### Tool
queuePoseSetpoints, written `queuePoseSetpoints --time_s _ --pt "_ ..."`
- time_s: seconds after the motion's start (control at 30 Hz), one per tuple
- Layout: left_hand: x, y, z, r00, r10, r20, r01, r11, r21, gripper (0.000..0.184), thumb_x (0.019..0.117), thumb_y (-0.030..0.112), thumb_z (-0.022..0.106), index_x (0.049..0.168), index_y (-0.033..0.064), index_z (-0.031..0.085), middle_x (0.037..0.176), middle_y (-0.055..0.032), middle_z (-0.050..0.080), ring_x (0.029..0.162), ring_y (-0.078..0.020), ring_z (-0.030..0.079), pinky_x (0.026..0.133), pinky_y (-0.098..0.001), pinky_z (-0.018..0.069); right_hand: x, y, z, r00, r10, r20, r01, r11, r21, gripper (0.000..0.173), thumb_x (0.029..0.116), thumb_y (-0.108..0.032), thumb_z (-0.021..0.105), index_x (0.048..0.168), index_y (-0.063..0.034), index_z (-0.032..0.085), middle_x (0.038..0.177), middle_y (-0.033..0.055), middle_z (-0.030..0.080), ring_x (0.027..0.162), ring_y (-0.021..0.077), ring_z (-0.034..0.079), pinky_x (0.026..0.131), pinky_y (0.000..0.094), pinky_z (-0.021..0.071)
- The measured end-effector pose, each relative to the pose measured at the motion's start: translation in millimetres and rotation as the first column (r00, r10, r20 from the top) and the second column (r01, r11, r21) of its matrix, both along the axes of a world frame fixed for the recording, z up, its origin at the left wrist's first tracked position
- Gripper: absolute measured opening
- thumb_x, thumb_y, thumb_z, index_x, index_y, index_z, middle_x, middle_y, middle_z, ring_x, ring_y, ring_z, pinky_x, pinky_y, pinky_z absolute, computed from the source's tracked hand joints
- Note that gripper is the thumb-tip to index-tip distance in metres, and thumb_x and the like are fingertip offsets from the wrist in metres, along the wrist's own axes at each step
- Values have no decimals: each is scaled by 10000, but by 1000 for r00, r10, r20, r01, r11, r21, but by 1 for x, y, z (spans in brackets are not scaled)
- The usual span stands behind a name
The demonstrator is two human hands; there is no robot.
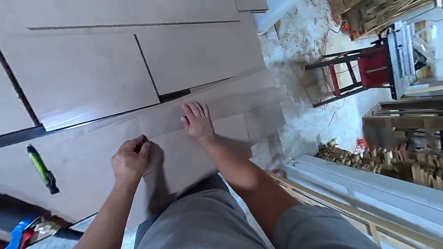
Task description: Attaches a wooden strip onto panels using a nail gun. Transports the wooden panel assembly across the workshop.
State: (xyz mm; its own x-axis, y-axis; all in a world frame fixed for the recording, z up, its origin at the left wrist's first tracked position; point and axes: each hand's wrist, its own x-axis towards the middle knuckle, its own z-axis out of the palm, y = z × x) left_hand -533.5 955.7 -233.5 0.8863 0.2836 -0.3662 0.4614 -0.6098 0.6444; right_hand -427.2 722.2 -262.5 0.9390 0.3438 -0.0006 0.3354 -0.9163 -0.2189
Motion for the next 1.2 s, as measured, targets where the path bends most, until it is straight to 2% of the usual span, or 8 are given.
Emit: queuePoseSetpoints --time_s 0.13,0.23,0.33,0.47,0.87,1.03,1.13,1.2 --pt "4 -7 7 985 162 -63 -164 986 -29 226 1005 171 652 1190 100 760 1181 -120 734 1092 -277 701 969 -574 541 1 -3 -2 999 28 -19 -28 999 19 498 1075 -434 396 1484 -192 547 1553 31 507 1493 224 393 1259 552 230" --pt "6 -10 9 960 254 -117 -264 962 -72 194 1001 184 665 1156 135 771 1142 -71 739 955 -209 730 876 -514 606 0 -2 -2 1000 23 -21 -23 999 27 498 1079 -425 397 1499 -191 527 1558 30 501 1502 231 378 1265 554 212" --pt "12 -12 10 942 293 -165 -309 948 -77 176 996 209 675 1120 149 785 1082 -47 752 874 -170 733 823 -461 622 1 -3 -5 1000 18 -1 -18 1000 23 510 1083 -431 364 1515 -203 510 1558 22 500 1504 222 373 1273 537 193" --pt "19 -15 13 943 279 -184 -286 958 -14 175 999 218 667 1091 125 783 1066 -62 754 926 -200 730 878 -487 596 1 -3 -6 1000 21 1 -21 999 34 519 1082 -430 356 1516 -189 507 1572 36 486 1518 235 351 1269 554 181" --pt "24 -14 15 925 298 -237 -308 951 -8 155 997 227 677 1060 134 784 1031 -47 759 863 -180 737 828 -466 619 0 -3 -6 999 33 -12 -33 999 -3 556 1092 -442 307 1562 -176 441 1621 36 420 1549 240 288 1273 571 138" --pt "25 -14 13 926 292 -240 -306 952 -22 147 997 219 677 1046 136 788 999 -34 761 826 -155 735 806 -439 625 2 -2 -6 1000 26 2 -26 999 28 525 1087 -444 347 1523 -192 498 1562 44 491 1512 247 359 1269 561 171" --pt "24 -2 18 915 295 -275 -342 929 -143 170 1007 196 667 1125 118 761 1004 -39 769 843 -153 753 820 -421 643 2 -3 -6 1000 26 -1 -26 999 42 513 1086 -436 354 1507 -192 517 1546 41 509 1500 247 377 1269 547 184" --pt "11 32 30 929 306 -209 -340 928 -150 273 1019 205 648 1260 83 687 1098 -95 748 954 -210 749 891 -478 631 3 -3 -5 999 31 -9 -31 999 44 515 1088 -428 341 1510 -188 513 1549 43 507 1501 247 376 1270 543 181"
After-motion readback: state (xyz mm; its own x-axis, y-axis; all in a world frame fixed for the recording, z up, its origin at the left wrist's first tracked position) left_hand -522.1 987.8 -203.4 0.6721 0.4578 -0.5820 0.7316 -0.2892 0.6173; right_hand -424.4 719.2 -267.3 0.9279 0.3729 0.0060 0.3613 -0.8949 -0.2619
